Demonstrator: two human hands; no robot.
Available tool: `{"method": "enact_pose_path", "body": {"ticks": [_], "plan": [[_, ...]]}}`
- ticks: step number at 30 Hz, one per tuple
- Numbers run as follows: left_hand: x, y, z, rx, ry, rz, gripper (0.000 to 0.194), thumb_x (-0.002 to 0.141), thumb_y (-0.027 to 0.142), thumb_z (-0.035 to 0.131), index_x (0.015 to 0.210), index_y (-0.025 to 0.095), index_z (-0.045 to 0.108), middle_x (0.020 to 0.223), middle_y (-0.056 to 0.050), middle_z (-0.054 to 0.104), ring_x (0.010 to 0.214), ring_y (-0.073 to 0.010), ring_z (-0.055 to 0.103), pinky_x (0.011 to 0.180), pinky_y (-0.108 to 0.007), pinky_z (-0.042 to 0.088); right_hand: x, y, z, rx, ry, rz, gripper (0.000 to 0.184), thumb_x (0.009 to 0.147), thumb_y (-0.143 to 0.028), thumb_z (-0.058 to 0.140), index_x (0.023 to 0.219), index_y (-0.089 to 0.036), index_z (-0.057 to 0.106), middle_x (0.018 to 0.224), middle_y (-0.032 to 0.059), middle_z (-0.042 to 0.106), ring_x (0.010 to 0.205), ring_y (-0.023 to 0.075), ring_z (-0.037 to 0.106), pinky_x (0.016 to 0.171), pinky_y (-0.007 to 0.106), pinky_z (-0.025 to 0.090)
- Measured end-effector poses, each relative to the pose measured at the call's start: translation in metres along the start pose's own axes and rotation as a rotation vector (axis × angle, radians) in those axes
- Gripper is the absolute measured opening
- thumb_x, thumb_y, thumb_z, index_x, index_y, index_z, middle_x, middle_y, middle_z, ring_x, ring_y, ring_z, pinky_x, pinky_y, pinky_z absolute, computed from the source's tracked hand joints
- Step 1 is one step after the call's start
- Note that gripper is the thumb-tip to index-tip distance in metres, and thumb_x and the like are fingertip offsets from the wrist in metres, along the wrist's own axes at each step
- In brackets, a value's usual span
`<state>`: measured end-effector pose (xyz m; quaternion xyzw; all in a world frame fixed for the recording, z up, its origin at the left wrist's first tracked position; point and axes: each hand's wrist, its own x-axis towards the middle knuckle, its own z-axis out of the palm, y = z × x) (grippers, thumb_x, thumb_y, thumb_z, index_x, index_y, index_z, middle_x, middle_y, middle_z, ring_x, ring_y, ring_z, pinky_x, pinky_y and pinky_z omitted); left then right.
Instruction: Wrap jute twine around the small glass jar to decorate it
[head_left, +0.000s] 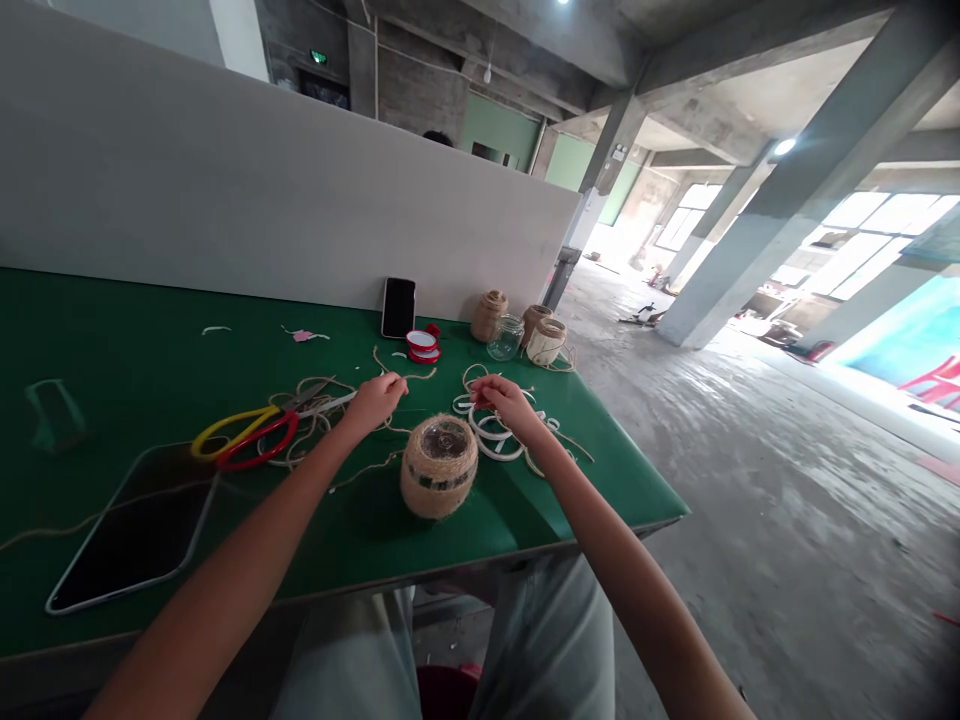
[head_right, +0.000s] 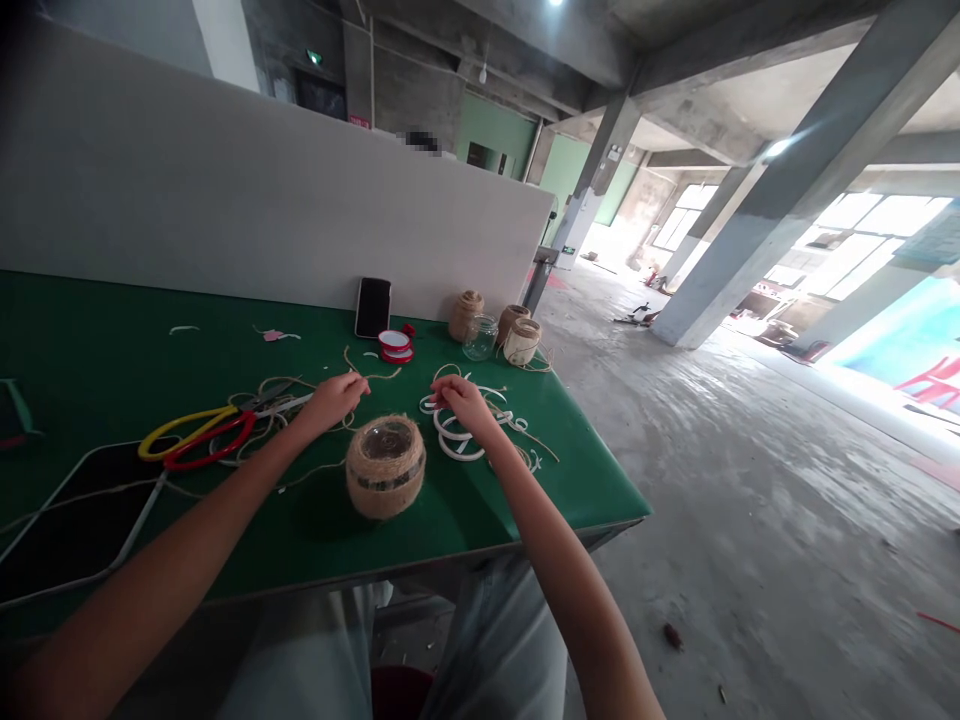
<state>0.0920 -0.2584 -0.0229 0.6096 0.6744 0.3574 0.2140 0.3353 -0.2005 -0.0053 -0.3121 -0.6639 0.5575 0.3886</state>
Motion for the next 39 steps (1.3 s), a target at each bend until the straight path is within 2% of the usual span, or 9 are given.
{"method": "enact_pose_path", "body": {"ticks": [7, 15, 20, 22, 26, 29, 32, 36, 39], "plan": [[-0.002, -0.006, 0.006, 0.202, -0.065, 0.101, 0.031, 0.084, 0.045, 0.038, 0.074, 0.023, 0.057, 0.064, -0.003, 0.059, 0.057, -0.0195, 0.053, 0.051, -0.027, 0.026, 0.008, -0.008, 0.001, -0.113, -0.008, -0.039, 0.013, 0.077, -0.030, 0.054, 0.080, -0.020, 0.062, 0.067, -0.0018, 0.064, 0.063, 0.0118, 0.059, 0.066, 0.027, 0.049], [-0.003, -0.001, 0.009, 0.333, -0.072, 0.106, 0.035, 0.087, 0.045, 0.033, 0.079, 0.022, 0.059, 0.071, -0.005, 0.063, 0.064, -0.0206, 0.057, 0.052, -0.027, 0.029, 0.000, -0.005, 0.000, -0.236, -0.035, -0.062, 0.013, 0.077, -0.020, 0.050, 0.079, -0.020, 0.062, 0.065, -0.0012, 0.063, 0.062, 0.0127, 0.058, 0.065, 0.027, 0.047], [-0.017, 0.015, -0.027, 0.442, 0.041, 0.066, 0.040, 0.089, 0.045, 0.029, 0.082, 0.021, 0.060, 0.088, -0.010, 0.065, 0.078, -0.0251, 0.060, 0.057, -0.028, 0.033, -0.008, -0.004, -0.001, -0.267, -0.006, -0.093, 0.014, 0.078, -0.020, 0.048, 0.079, -0.021, 0.062, 0.066, -0.0016, 0.063, 0.064, 0.0133, 0.059, 0.066, 0.028, 0.047], [-0.027, 0.015, -0.047, 0.511, 0.067, 0.000, 0.041, 0.089, 0.044, 0.030, 0.074, 0.020, 0.059, 0.080, -0.012, 0.064, 0.072, -0.0271, 0.060, 0.056, -0.030, 0.034, -0.012, -0.005, -0.002, -0.268, 0.008, -0.116, 0.015, 0.078, -0.021, 0.048, 0.080, -0.020, 0.062, 0.067, -0.0010, 0.063, 0.065, 0.0139, 0.059, 0.066, 0.029, 0.047], [-0.054, 0.003, -0.067, 0.745, -0.136, -0.195, 0.033, 0.082, 0.045, 0.045, 0.069, 0.018, 0.059, 0.075, -0.013, 0.065, 0.071, -0.0303, 0.062, 0.058, -0.033, 0.040, -0.022, -0.009, 0.002, -0.234, 0.046, -0.167, 0.016, 0.080, -0.024, 0.047, 0.081, -0.020, 0.062, 0.069, 0.0006, 0.062, 0.066, 0.0152, 0.058, 0.067, 0.030, 0.047], [-0.072, -0.008, -0.064, 0.824, -0.173, -0.150, 0.023, 0.078, 0.037, 0.052, 0.072, 0.017, 0.061, 0.089, -0.015, 0.067, 0.090, -0.0345, 0.060, 0.065, -0.035, 0.042, -0.034, -0.015, 0.011, -0.190, 0.076, -0.204, 0.017, 0.083, -0.025, 0.044, 0.084, -0.021, 0.061, 0.072, 0.0011, 0.061, 0.070, 0.0156, 0.058, 0.070, 0.031, 0.047], [-0.083, -0.010, -0.066, 0.773, -0.088, -0.070, 0.025, 0.081, 0.031, 0.043, 0.074, 0.017, 0.062, 0.093, -0.014, 0.066, 0.091, -0.0302, 0.059, 0.063, -0.031, 0.042, -0.047, -0.029, 0.021, -0.155, 0.095, -0.261, 0.019, 0.086, -0.024, 0.043, 0.088, -0.021, 0.061, 0.074, 0.0011, 0.060, 0.072, 0.0153, 0.058, 0.071, 0.030, 0.047], [-0.087, -0.001, -0.090, 0.589, -0.063, -0.233, 0.038, 0.085, 0.041, 0.033, 0.078, 0.019, 0.063, 0.079, -0.009, 0.066, 0.065, -0.0231, 0.059, 0.048, -0.028, 0.035, -0.059, -0.050, 0.028, -0.114, 0.140, -0.333, 0.018, 0.087, -0.022, 0.043, 0.089, -0.020, 0.061, 0.075, 0.0006, 0.059, 0.072, 0.0141, 0.057, 0.069, 0.028, 0.045], [-0.081, 0.001, -0.110, 0.444, -0.006, -0.294, 0.038, 0.081, 0.046, 0.039, 0.081, 0.018, 0.064, 0.082, -0.009, 0.067, 0.069, -0.0232, 0.061, 0.051, -0.027, 0.037, -0.061, -0.056, 0.029, -0.079, 0.152, -0.335, 0.017, 0.087, -0.022, 0.044, 0.088, -0.020, 0.061, 0.074, 0.0004, 0.059, 0.070, 0.0135, 0.056, 0.067, 0.027, 0.045]]}}
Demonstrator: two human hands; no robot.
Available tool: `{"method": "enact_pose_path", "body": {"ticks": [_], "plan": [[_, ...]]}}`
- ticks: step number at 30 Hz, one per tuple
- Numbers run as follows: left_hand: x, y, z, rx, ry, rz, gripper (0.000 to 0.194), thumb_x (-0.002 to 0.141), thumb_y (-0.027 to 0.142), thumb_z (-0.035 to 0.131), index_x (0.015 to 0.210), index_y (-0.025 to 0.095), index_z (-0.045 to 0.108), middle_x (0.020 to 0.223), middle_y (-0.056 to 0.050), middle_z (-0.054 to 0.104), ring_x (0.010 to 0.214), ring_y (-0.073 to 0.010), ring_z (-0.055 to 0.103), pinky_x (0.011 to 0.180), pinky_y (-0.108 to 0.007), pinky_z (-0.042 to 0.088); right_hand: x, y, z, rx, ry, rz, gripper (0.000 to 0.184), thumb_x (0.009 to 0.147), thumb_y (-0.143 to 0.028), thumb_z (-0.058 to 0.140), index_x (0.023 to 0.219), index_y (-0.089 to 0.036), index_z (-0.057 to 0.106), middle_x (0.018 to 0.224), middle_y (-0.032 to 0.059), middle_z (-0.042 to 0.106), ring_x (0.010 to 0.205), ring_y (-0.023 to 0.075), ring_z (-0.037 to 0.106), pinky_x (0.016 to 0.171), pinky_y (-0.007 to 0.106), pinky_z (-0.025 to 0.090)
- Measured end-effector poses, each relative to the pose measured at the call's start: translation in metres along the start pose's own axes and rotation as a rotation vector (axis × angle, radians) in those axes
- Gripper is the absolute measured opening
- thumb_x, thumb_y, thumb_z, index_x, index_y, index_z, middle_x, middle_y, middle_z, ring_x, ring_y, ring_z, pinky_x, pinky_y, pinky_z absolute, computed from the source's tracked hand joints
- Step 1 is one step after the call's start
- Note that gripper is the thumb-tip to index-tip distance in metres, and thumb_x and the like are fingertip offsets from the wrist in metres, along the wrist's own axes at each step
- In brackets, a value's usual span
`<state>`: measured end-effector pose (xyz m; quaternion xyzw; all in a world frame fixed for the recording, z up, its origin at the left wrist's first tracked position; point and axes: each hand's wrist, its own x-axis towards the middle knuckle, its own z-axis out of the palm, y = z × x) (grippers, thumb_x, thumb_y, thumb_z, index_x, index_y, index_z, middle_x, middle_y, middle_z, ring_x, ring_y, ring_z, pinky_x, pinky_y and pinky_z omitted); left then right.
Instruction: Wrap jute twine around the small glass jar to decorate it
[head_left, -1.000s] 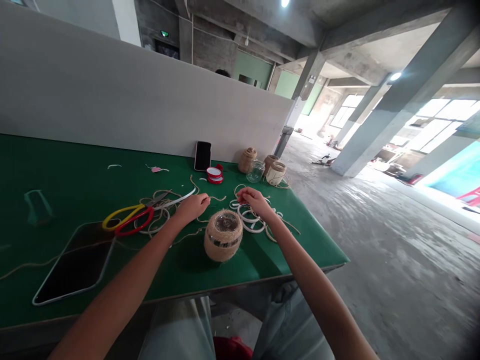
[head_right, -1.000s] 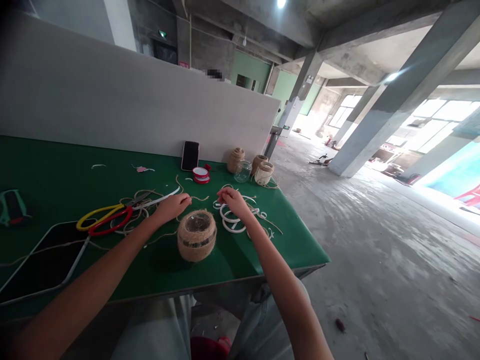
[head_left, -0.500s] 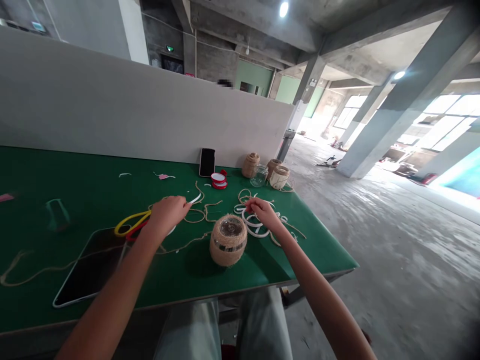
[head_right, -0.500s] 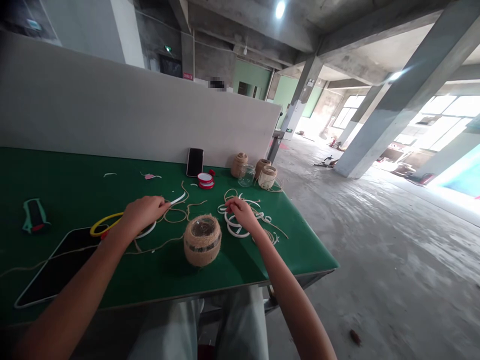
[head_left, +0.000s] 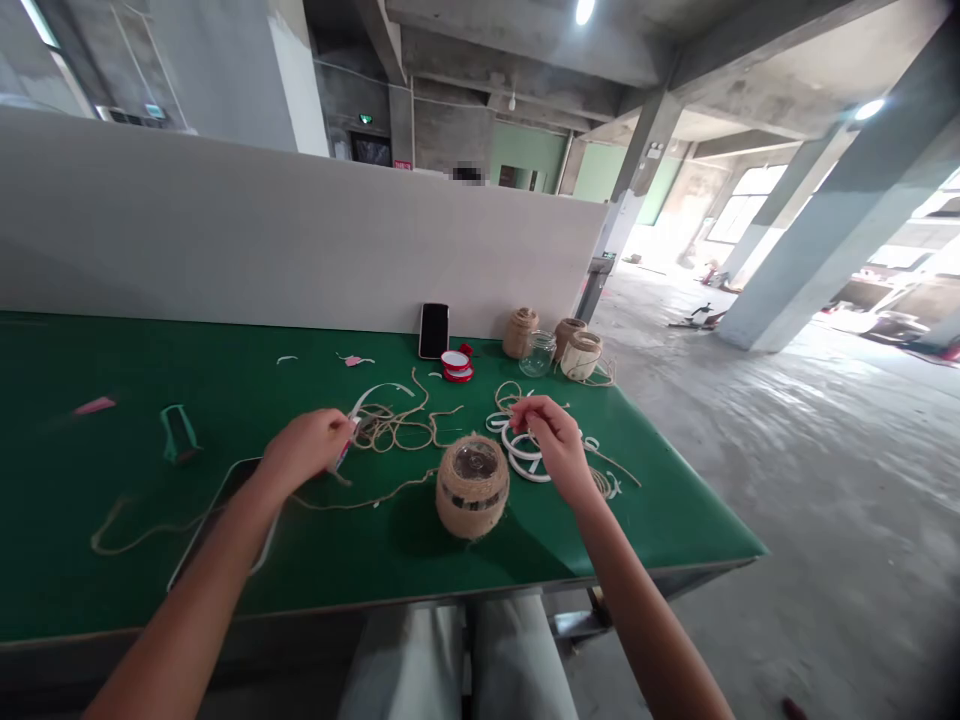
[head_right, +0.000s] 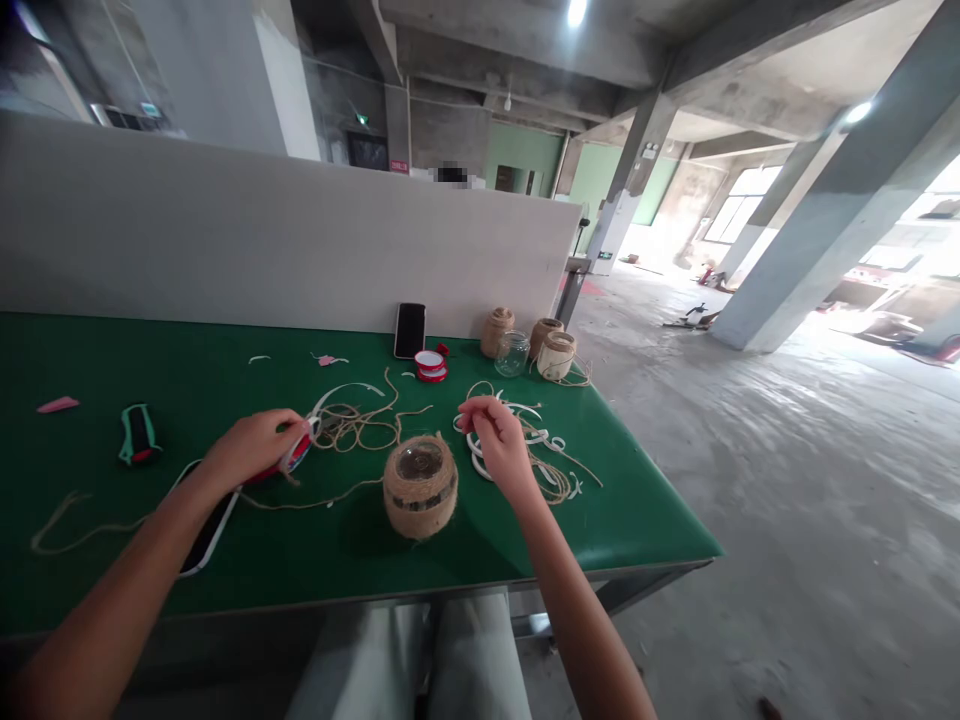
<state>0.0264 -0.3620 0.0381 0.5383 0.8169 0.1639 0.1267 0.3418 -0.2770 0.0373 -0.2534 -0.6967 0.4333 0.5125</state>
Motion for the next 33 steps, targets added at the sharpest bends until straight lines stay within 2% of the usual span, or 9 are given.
{"method": "enact_pose_path", "body": {"ticks": [2, 5, 8, 10, 15, 19, 23, 29, 33], "plan": [[0.006, -0.005, -0.007, -0.167, -0.008, -0.034, 0.039, 0.078, 0.049, 0.043, 0.082, 0.016, 0.065, 0.084, -0.010, 0.067, 0.071, -0.0237, 0.062, 0.054, -0.027, 0.041, 0.000, 0.002, -0.001, 0.026, 0.002, 0.007, 0.016, 0.086, -0.023, 0.045, 0.088, -0.020, 0.061, 0.074, 0.0005, 0.059, 0.069, 0.0134, 0.056, 0.067, 0.027, 0.045], [0.014, -0.012, -0.009, -0.393, 0.013, -0.070, 0.045, 0.077, 0.053, 0.042, 0.082, 0.015, 0.066, 0.073, -0.007, 0.064, 0.063, -0.0218, 0.059, 0.054, -0.028, 0.043, -0.003, 0.010, -0.004, 0.058, 0.031, 0.015, 0.015, 0.086, -0.024, 0.046, 0.087, -0.020, 0.061, 0.074, 0.0002, 0.059, 0.068, 0.0132, 0.056, 0.066, 0.027, 0.046], [0.016, -0.012, -0.008, -0.414, 0.114, -0.022, 0.046, 0.079, 0.052, 0.039, 0.081, 0.015, 0.067, 0.075, -0.007, 0.063, 0.067, -0.0215, 0.057, 0.057, -0.029, 0.043, -0.009, 0.019, -0.011, 0.055, 0.069, 0.036, 0.015, 0.085, -0.025, 0.047, 0.086, -0.020, 0.061, 0.072, -0.0003, 0.059, 0.066, 0.0130, 0.056, 0.066, 0.027, 0.046], [0.012, -0.007, -0.009, -0.394, 0.131, 0.020, 0.047, 0.080, 0.054, 0.039, 0.083, 0.017, 0.067, 0.081, -0.007, 0.064, 0.071, -0.0218, 0.057, 0.059, -0.028, 0.043, -0.013, 0.024, -0.015, 0.050, 0.075, 0.050, 0.015, 0.085, -0.025, 0.047, 0.085, -0.020, 0.060, 0.071, -0.0001, 0.060, 0.066, 0.0132, 0.055, 0.065, 0.027, 0.046], [-0.003, 0.012, -0.007, -0.559, 0.042, 0.126, 0.045, 0.082, 0.060, 0.040, 0.093, 0.022, 0.063, 0.095, -0.004, 0.065, 0.088, -0.0226, 0.058, 0.071, -0.027, 0.044, -0.020, 0.029, -0.018, 0.027, 0.095, 0.041, 0.015, 0.085, -0.026, 0.046, 0.085, -0.020, 0.059, 0.070, 0.0001, 0.059, 0.065, 0.0137, 0.055, 0.064, 0.028, 0.046], [-0.010, 0.017, 0.002, -0.779, 0.017, 0.182, 0.039, 0.081, 0.059, 0.046, 0.089, 0.023, 0.058, 0.095, -0.002, 0.063, 0.090, -0.0208, 0.058, 0.076, -0.028, 0.045, -0.021, 0.025, -0.013, 0.020, 0.072, -0.009, 0.016, 0.087, -0.024, 0.044, 0.088, -0.020, 0.059, 0.072, 0.0004, 0.059, 0.065, 0.0139, 0.055, 0.064, 0.028, 0.045], [-0.013, 0.019, 0.008, -0.888, 0.013, 0.221, 0.036, 0.081, 0.057, 0.050, 0.086, 0.022, 0.056, 0.089, -0.003, 0.061, 0.087, -0.0202, 0.059, 0.077, -0.030, 0.047, -0.023, 0.019, -0.006, -0.013, 0.083, -0.059, 0.017, 0.088, -0.019, 0.041, 0.088, -0.021, 0.058, 0.072, 0.0000, 0.058, 0.066, 0.0137, 0.054, 0.064, 0.027, 0.044], [-0.020, 0.028, 0.013, -0.970, -0.001, 0.262, 0.035, 0.079, 0.056, 0.055, 0.081, 0.022, 0.058, 0.115, -0.005, 0.060, 0.092, -0.0215, 0.060, 0.075, -0.031, 0.050, -0.033, 0.002, 0.010, -0.142, 0.152, -0.215, 0.021, 0.088, -0.013, 0.039, 0.094, -0.021, 0.057, 0.085, 0.0030, 0.058, 0.079, 0.0158, 0.055, 0.070, 0.029, 0.044], [-0.027, 0.034, 0.016, -0.977, 0.037, 0.279, 0.036, 0.078, 0.056, 0.055, 0.084, 0.022, 0.060, 0.116, -0.007, 0.061, 0.091, -0.0226, 0.061, 0.073, -0.031, 0.051, -0.035, -0.008, 0.015, -0.148, 0.152, -0.292, 0.022, 0.087, -0.010, 0.038, 0.092, -0.021, 0.056, 0.086, 0.0028, 0.057, 0.080, 0.0157, 0.055, 0.071, 0.029, 0.044]]}}
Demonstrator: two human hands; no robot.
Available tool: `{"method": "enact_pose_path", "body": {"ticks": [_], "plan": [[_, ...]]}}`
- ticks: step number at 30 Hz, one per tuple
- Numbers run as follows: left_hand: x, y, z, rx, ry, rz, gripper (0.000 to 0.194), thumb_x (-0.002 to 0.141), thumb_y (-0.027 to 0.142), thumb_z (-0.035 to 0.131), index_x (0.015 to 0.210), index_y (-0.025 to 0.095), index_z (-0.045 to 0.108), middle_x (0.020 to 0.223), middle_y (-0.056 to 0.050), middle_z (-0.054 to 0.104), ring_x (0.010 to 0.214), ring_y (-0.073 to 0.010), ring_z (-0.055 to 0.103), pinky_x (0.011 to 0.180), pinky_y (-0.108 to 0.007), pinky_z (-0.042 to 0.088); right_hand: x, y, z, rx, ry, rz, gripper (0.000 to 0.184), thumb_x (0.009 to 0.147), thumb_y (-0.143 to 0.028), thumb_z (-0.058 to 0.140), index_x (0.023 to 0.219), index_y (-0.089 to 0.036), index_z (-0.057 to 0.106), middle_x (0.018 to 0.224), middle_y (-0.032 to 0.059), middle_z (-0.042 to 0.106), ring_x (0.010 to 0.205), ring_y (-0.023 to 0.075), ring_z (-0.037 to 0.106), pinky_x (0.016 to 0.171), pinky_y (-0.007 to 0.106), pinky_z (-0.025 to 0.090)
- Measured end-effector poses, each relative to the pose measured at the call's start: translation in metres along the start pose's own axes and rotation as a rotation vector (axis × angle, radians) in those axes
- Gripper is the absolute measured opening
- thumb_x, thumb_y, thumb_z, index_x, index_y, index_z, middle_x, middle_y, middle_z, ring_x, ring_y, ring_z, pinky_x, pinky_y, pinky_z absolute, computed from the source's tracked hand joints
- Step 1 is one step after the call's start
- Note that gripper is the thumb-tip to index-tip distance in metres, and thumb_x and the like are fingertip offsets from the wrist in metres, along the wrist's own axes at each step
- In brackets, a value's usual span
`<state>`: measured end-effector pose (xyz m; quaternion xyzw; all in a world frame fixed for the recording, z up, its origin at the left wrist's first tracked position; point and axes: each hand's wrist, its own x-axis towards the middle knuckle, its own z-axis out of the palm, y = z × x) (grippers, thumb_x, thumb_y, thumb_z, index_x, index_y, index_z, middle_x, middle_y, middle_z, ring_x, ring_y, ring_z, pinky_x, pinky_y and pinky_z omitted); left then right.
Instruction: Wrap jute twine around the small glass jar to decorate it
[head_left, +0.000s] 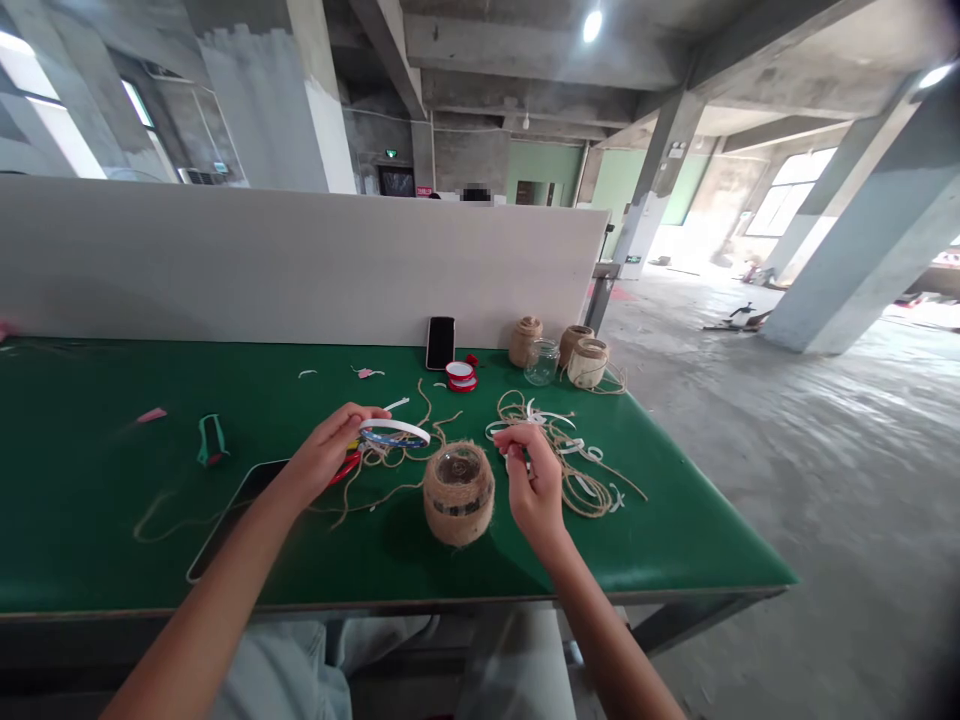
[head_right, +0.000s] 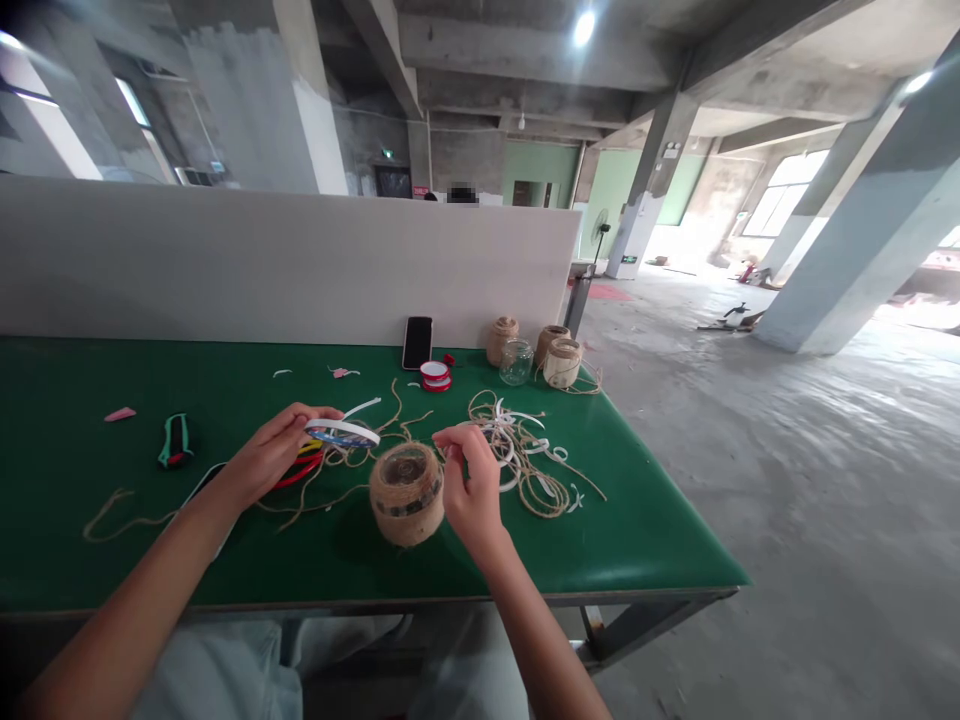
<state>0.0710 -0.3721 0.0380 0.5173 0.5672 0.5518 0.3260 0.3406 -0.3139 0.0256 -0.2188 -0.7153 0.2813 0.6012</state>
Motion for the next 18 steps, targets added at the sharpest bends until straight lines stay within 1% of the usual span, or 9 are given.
{"method": "enact_pose_path", "body": {"ticks": [3, 8, 12, 15, 18], "plan": [[-0.004, 0.003, 0.003, -0.014, -0.006, 0.042, 0.033, 0.081, 0.054, 0.054, 0.082, 0.021, 0.058, 0.111, -0.006, 0.063, 0.092, -0.0220, 0.060, 0.076, -0.031, 0.050, 0.005, -0.006, -0.001, -0.013, -0.057, -0.025, 0.022, 0.087, -0.010, 0.039, 0.091, -0.021, 0.057, 0.088, 0.0038, 0.057, 0.084, 0.0168, 0.055, 0.073, 0.030, 0.044], [-0.011, 0.015, 0.008, 0.021, -0.017, 0.082, 0.030, 0.085, 0.049, 0.050, 0.083, 0.020, 0.056, 0.110, -0.007, 0.062, 0.095, -0.0214, 0.057, 0.080, -0.031, 0.047, 0.013, -0.018, 0.002, -0.041, -0.190, -0.029, 0.023, 0.088, -0.011, 0.038, 0.094, -0.021, 0.058, 0.095, 0.0063, 0.057, 0.091, 0.0187, 0.054, 0.080, 0.033, 0.044], [-0.015, 0.024, 0.013, 0.007, -0.021, 0.103, 0.031, 0.085, 0.049, 0.051, 0.077, 0.019, 0.054, 0.106, -0.007, 0.063, 0.094, -0.0212, 0.057, 0.079, -0.031, 0.046, 0.019, -0.029, 0.008, -0.135, -0.275, -0.023, 0.021, 0.088, -0.015, 0.043, 0.099, -0.022, 0.060, 0.101, 0.0062, 0.061, 0.099, 0.0212, 0.052, 0.089, 0.038, 0.039], [-0.020, 0.029, 0.015, -0.031, -0.040, 0.102, 0.030, 0.086, 0.048, 0.051, 0.076, 0.020, 0.053, 0.107, -0.006, 0.062, 0.097, -0.0213, 0.056, 0.081, -0.031, 0.046, 0.023, -0.036, 0.013, -0.204, -0.377, -0.037, 0.019, 0.088, -0.019, 0.049, 0.102, -0.023, 0.062, 0.106, 0.0047, 0.064, 0.103, 0.0223, 0.049, 0.093, 0.041, 0.034], [-0.023, 0.031, 0.017, -0.068, -0.053, 0.104, 0.030, 0.085, 0.049, 0.052, 0.076, 0.020, 0.053, 0.107, -0.006, 0.061, 0.100, -0.0225, 0.055, 0.083, -0.033, 0.045, 0.028, -0.042, 0.017, -0.217, -0.473, -0.066, 0.016, 0.088, -0.019, 0.051, 0.098, -0.024, 0.064, 0.106, 0.0023, 0.065, 0.105, 0.0218, 0.048, 0.094, 0.041, 0.030]]}}
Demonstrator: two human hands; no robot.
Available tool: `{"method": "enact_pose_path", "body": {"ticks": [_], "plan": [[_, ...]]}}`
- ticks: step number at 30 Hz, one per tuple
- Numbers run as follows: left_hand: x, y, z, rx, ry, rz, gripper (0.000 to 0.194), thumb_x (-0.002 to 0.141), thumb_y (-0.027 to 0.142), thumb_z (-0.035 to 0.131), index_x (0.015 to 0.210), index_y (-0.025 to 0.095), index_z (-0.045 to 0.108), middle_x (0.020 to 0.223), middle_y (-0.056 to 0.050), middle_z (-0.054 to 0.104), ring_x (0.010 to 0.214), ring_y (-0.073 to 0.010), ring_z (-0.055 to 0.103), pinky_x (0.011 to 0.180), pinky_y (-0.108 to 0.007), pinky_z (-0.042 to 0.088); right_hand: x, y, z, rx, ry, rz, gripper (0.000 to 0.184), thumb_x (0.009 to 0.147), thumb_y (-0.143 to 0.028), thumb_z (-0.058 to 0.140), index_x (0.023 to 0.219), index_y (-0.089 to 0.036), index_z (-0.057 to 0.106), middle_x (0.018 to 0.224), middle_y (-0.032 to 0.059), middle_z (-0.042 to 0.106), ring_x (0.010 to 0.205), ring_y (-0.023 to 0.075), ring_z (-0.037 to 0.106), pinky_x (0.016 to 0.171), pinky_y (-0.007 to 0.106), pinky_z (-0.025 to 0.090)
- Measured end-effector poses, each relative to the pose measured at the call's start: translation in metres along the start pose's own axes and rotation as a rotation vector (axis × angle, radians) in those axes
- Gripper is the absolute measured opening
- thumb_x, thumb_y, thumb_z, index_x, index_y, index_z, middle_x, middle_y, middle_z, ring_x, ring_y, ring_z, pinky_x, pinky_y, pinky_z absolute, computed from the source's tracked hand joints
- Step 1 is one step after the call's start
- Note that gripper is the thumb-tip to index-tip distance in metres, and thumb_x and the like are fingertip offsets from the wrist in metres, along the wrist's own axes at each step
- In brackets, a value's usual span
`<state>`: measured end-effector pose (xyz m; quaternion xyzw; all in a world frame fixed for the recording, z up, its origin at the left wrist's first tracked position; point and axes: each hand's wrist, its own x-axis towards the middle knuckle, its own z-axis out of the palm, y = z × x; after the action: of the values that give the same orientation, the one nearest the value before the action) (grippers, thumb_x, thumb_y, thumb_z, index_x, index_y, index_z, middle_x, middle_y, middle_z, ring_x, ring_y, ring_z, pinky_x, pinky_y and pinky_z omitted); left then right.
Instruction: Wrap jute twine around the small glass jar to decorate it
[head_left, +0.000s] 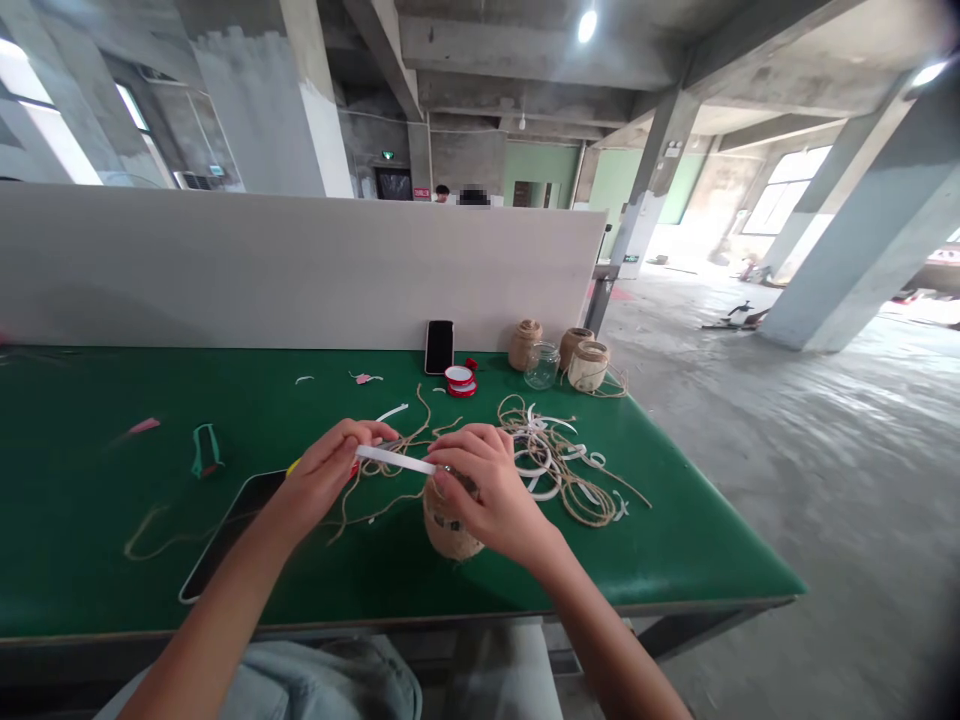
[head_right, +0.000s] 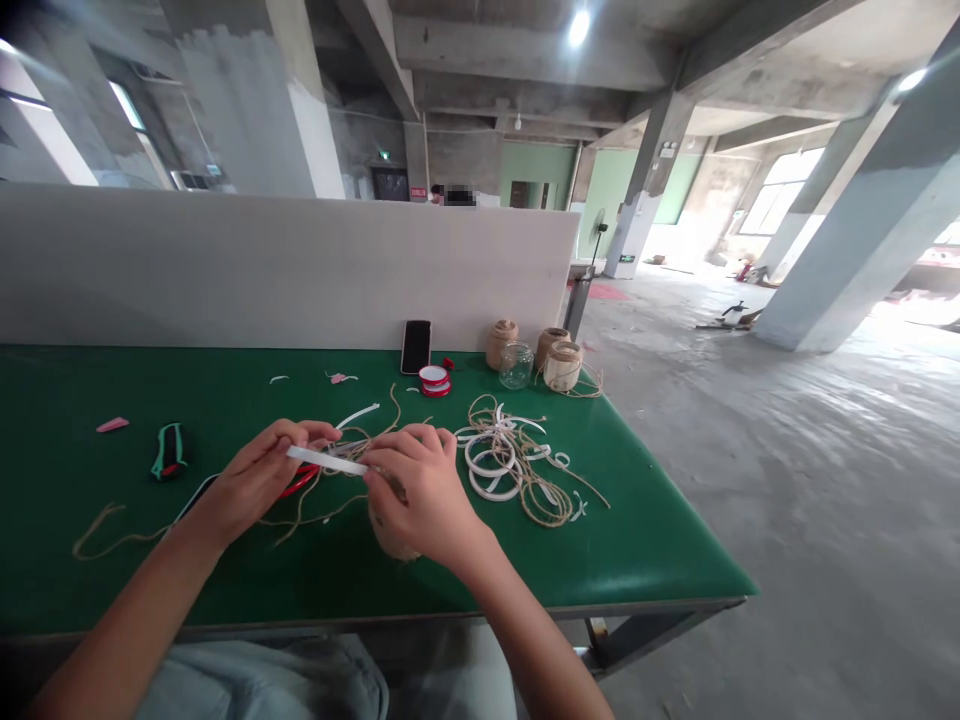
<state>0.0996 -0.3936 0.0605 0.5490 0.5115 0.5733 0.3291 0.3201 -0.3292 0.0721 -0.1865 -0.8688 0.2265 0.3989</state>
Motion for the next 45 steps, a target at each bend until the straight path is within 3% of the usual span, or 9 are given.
{"method": "enact_pose_path", "body": {"ticks": [8, 14, 19, 23, 29, 34, 40, 45], "plan": [[-0.001, -0.005, -0.010, 0.054, 0.012, -0.007, 0.030, 0.088, 0.048, 0.047, 0.084, 0.021, 0.058, 0.100, -0.007, 0.063, 0.100, -0.0224, 0.056, 0.085, -0.031, 0.045, 0.016, -0.005, 0.002, 0.064, -0.097, 0.023, 0.013, 0.091, -0.017, 0.049, 0.090, -0.023, 0.061, 0.091, 0.0008, 0.067, 0.097, 0.0183, 0.053, 0.089, 0.039, 0.029], [-0.007, -0.006, -0.023, 0.097, 0.056, -0.045, 0.032, 0.089, 0.047, 0.045, 0.101, 0.022, 0.061, 0.111, -0.007, 0.062, 0.111, -0.0245, 0.053, 0.093, -0.032, 0.043, 0.025, -0.005, 0.004, 0.092, -0.147, 0.024, 0.013, 0.093, -0.019, 0.048, 0.093, -0.024, 0.059, 0.094, 0.0003, 0.066, 0.099, 0.0177, 0.053, 0.090, 0.037, 0.028], [-0.014, -0.010, -0.029, 0.134, 0.103, -0.071, 0.036, 0.086, 0.050, 0.046, 0.100, 0.022, 0.063, 0.108, -0.008, 0.064, 0.111, -0.0272, 0.053, 0.095, -0.035, 0.043, 0.032, -0.005, 0.009, 0.099, -0.174, 0.021, 0.013, 0.093, -0.021, 0.047, 0.093, -0.024, 0.060, 0.092, -0.0006, 0.066, 0.095, 0.0162, 0.054, 0.088, 0.035, 0.030], [-0.011, -0.010, -0.028, 0.158, 0.071, -0.041, 0.034, 0.088, 0.047, 0.045, 0.098, 0.021, 0.064, 0.108, -0.007, 0.065, 0.111, -0.0262, 0.053, 0.096, -0.032, 0.041, 0.035, -0.007, 0.009, 0.105, -0.183, 0.036, 0.013, 0.094, -0.024, 0.047, 0.091, -0.024, 0.059, 0.090, -0.0003, 0.066, 0.093, 0.0165, 0.054, 0.087, 0.035, 0.030], [0.004, -0.005, -0.021, 0.135, 0.021, 0.042, 0.034, 0.087, 0.049, 0.046, 0.091, 0.022, 0.066, 0.101, -0.006, 0.066, 0.104, -0.0261, 0.055, 0.088, -0.032, 0.046, 0.035, -0.010, -0.003, 0.085, -0.198, 0.065, 0.012, 0.093, -0.023, 0.049, 0.089, -0.024, 0.060, 0.089, -0.0018, 0.066, 0.091, 0.0154, 0.054, 0.085, 0.034, 0.030], [0.009, -0.006, -0.003, 0.092, -0.061, 0.094, 0.036, 0.087, 0.050, 0.044, 0.086, 0.021, 0.067, 0.094, -0.008, 0.067, 0.098, -0.0275, 0.057, 0.086, -0.036, 0.046, 0.019, -0.014, -0.013, 0.038, -0.161, 0.087, 0.013, 0.093, -0.025, 0.049, 0.089, -0.025, 0.062, 0.085, -0.0022, 0.066, 0.088, 0.0149, 0.055, 0.085, 0.033, 0.032], [-0.014, 0.000, 0.023, 0.048, -0.126, 0.178, 0.033, 0.088, 0.046, 0.043, 0.089, 0.022, 0.067, 0.093, -0.008, 0.066, 0.098, -0.0267, 0.056, 0.090, -0.036, 0.043, -0.002, -0.031, -0.016, 0.065, -0.163, 0.147, 0.012, 0.092, -0.025, 0.052, 0.089, -0.024, 0.064, 0.087, -0.0023, 0.068, 0.089, 0.0150, 0.055, 0.085, 0.032, 0.032], [-0.031, 0.008, 0.023, 0.049, -0.146, 0.186, 0.026, 0.090, 0.038, 0.044, 0.085, 0.021, 0.063, 0.093, -0.007, 0.062, 0.092, -0.0231, 0.055, 0.086, -0.033, 0.043, -0.004, -0.043, -0.008, 0.063, -0.156, 0.150, 0.011, 0.091, -0.025, 0.053, 0.086, -0.024, 0.063, 0.083, -0.0022, 0.067, 0.087, 0.0152, 0.056, 0.086, 0.033, 0.031]]}}
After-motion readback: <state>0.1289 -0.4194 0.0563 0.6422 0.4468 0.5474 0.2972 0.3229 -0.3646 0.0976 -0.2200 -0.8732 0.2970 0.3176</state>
